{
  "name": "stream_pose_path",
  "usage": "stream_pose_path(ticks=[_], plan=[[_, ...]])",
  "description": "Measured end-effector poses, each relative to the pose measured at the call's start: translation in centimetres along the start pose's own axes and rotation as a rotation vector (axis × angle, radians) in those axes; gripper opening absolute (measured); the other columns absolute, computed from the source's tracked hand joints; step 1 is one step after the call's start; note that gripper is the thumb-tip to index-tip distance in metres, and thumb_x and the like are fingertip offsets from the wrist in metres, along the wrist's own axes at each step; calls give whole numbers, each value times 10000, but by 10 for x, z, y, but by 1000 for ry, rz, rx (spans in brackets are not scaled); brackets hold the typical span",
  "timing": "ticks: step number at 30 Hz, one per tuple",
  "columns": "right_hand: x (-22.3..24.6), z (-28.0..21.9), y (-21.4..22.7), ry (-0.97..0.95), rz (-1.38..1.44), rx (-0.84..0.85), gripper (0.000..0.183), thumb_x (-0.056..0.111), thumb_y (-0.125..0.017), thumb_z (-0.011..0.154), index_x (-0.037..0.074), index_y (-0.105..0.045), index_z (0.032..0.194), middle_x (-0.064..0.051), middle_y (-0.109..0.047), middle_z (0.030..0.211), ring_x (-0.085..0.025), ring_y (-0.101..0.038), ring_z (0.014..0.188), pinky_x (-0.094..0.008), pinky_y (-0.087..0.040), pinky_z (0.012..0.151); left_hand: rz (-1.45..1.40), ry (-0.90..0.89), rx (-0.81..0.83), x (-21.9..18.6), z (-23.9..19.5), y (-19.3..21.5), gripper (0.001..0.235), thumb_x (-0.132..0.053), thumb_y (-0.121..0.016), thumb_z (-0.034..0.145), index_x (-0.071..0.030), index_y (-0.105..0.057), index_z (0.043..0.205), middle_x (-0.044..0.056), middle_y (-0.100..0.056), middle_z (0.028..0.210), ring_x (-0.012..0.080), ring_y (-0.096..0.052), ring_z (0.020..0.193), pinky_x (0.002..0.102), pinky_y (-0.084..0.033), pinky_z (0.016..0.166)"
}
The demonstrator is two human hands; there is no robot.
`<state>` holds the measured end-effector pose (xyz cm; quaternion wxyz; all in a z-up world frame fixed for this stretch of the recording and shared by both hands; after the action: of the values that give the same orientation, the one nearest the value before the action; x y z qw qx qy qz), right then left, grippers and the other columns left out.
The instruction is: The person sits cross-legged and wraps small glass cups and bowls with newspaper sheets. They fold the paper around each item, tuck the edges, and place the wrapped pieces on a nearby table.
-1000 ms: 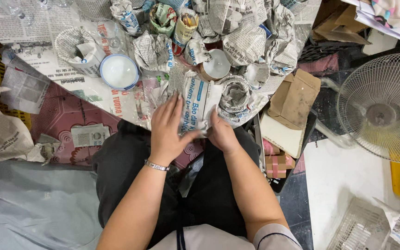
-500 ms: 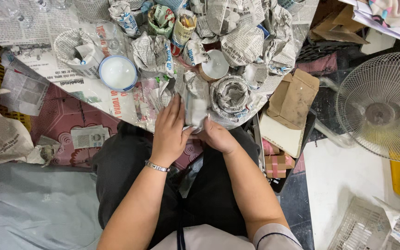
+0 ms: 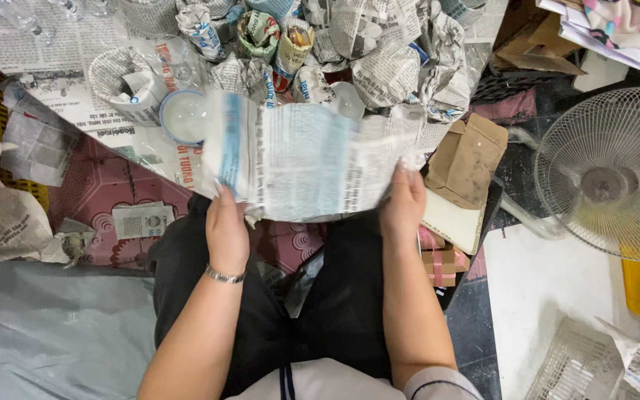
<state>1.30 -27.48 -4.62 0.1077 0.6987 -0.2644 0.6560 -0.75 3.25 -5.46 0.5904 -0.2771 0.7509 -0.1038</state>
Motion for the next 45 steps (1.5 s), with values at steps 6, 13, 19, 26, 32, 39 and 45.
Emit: stream_pose_path(ticks=[6, 13, 19, 26, 32, 39, 45], plan=[[58, -26, 59, 57, -350, -72, 227, 179, -610, 1075, -26, -660, 1158, 2, -716, 985, -47, -599, 848, -224, -484, 722, 682, 343, 378, -6, -72, -9, 401, -321, -538, 1019, 10, -764, 1009, 85, -816, 927, 145, -741, 829, 293, -572, 781], [106, -34, 111, 137, -979, 80, 227, 134, -729, 928, 28, -716, 1128, -66, -724, 834, -109, -628, 718, -274, -500, 647, 523, 497, 425, -29, -133, -28, 295, -214, -597, 970, -2, -751, 1105, 102, -811, 953, 166, -774, 840, 304, -645, 748], [133, -49, 91, 924, -1226, 653, 281, 165, -722, 761, 131, -751, 1039, -60, -582, 692, -268, -609, 670, -416, -493, 634, 811, -440, 375, -75, -125, -68, 225, -59, -664, 914, -44, -716, 1132, 86, -736, 1070, 227, -701, 930, 337, -546, 868], [140, -65, 58, 1129, -1240, 934, 330, 207, -668, 719, 148, -736, 1036, -22, -587, 756, -241, -614, 681, -396, -498, 624, 781, -625, 1005, -46, -99, -112, 313, -146, -742, 918, -168, -702, 1228, 32, -744, 1056, 237, -716, 943, 369, -539, 864], [127, -41, 61, 897, -1194, 802, 364, 162, -739, 681, 152, -759, 1045, -27, -612, 745, -256, -600, 672, -403, -477, 626, 827, -473, 1079, 2, -117, -101, 315, -211, -752, 939, -200, -695, 1248, 8, -728, 1123, 232, -696, 1013, 375, -562, 895], [111, -38, 55, 910, -1159, 918, 258, 259, -828, 735, 140, -734, 944, -48, -600, 709, -284, -613, 674, -425, -485, 627, 951, -892, 751, -12, -92, -99, 922, -587, -820, 665, -100, -528, 1391, 167, -526, 1367, 375, -502, 1271, 534, -401, 1066], [115, -21, 31, 509, -1419, 981, 337, 228, -778, 778, 100, -717, 1084, -132, -709, 896, -355, -682, 847, -455, -536, 761, 1014, -739, 988, 3, -84, -97, 663, -522, -807, 844, -149, -628, 1361, 42, -614, 1291, 262, -570, 1205, 444, -449, 1008]])
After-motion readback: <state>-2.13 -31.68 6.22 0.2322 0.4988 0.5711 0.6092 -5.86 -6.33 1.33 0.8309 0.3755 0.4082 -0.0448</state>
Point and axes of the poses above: each hand's wrist, its own z-axis towards the middle knuckle, its own y-axis out of the back of the hand, x = y × z, the point moved 1 cm from there along z, towards the middle knuckle
